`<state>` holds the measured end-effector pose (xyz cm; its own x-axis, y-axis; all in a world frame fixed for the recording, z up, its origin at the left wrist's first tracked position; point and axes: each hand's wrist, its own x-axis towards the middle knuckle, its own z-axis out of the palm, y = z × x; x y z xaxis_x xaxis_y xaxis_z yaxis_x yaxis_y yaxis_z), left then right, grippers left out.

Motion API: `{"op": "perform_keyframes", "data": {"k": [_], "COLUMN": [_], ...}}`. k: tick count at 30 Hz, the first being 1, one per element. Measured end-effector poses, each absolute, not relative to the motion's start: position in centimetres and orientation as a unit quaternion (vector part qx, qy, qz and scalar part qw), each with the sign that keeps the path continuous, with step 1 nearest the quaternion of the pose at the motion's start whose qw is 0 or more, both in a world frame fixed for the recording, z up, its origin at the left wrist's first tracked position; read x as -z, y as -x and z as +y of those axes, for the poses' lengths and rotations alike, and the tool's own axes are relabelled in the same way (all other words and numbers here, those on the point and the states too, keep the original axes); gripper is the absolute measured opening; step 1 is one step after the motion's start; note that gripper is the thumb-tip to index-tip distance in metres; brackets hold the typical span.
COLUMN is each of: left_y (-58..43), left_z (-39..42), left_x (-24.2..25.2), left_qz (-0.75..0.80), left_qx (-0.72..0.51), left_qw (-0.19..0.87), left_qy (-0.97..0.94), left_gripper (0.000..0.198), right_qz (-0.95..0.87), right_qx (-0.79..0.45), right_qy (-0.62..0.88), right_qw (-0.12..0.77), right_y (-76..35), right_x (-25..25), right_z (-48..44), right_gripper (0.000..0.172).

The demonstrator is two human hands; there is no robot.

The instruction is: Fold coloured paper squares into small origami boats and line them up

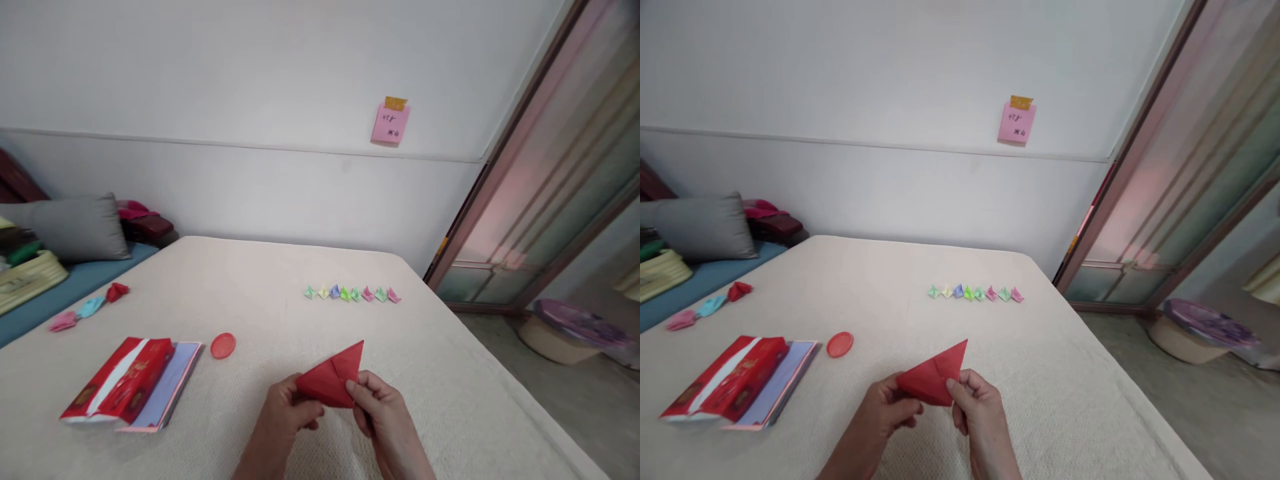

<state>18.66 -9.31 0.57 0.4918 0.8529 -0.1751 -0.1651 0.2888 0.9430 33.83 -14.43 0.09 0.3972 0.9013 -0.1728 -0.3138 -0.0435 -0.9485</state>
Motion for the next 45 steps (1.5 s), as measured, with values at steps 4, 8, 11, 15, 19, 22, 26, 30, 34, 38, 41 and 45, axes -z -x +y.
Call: {"op": "perform_keyframes", "data": {"k": [4, 8, 11, 15, 19, 22, 26, 30, 34, 38, 41, 45], "left_y": [-18.7, -18.9, -19.0, -19.0, -19.0, -19.0, -19.0, -18.6, -18.2, -18.5, -19.1, -19.2], "left_z": [-9.3, -9.3, -9.0, -8.9, -9.0, -9.1, -9.0, -8.7, -8.8, -9.3, -9.7, -9.9], "left_x": [-0.5, 0.1, 0.6, 1.0, 0.6, 0.2, -0.1, -0.2, -0.3, -0.3, 0.0, 0.0], "left_qz": [0.346, 0.353, 0.375, 0.391, 0.391, 0.381, 0.364, 0.354, 0.341, 0.31, 0.297, 0.304], "left_qx": [-0.363, -0.371, -0.396, -0.432, -0.448, -0.447, -0.452, -0.434, -0.427, -0.432, -0.413, -0.425], "left_qw": [0.732, 0.713, 0.686, 0.669, 0.675, 0.681, 0.702, 0.724, 0.76, 0.792, 0.784, 0.758], "left_qy": [-0.462, -0.479, -0.481, -0.461, -0.437, -0.437, -0.414, -0.404, -0.351, -0.301, -0.355, -0.39], "left_gripper": [0.014, 0.01, 0.014, 0.032, 0.048, 0.046, 0.033, 0.029, 0.033, 0.029, 0.014, 0.012], "right_qz": [-0.284, -0.294, -0.314, -0.331, -0.312, -0.293, -0.298, -0.306, -0.302, -0.273, -0.27, -0.281], "right_qx": [-0.472, -0.458, -0.435, -0.44, -0.464, -0.472, -0.46, -0.462, -0.453, -0.443, -0.447, -0.461], "right_qy": [0.565, 0.595, 0.609, 0.597, 0.576, 0.553, 0.545, 0.542, 0.533, 0.525, 0.522, 0.513], "right_qw": [0.614, 0.591, 0.584, 0.583, 0.596, 0.621, 0.634, 0.632, 0.648, 0.673, 0.675, 0.667], "right_y": [-33.5, -33.2, -33.1, -32.8, -32.6, -32.5, -32.5, -32.8, -32.9, -32.5, -31.9, -31.2], "right_x": [-0.1, -0.1, -0.2, -0.4, -0.4, -0.2, 0.1, 0.5, 0.8, 0.8, 1.0, 0.8], "right_z": [-14.5, -14.5, -14.5, -14.5, -14.6, -14.6, -14.5, -14.3, -14.3, -14.3, -14.3, -14.3], "right_gripper": [0.022, 0.02, 0.019, 0.019, 0.019, 0.016, 0.013, 0.013, 0.017, 0.02, 0.022, 0.018]}}
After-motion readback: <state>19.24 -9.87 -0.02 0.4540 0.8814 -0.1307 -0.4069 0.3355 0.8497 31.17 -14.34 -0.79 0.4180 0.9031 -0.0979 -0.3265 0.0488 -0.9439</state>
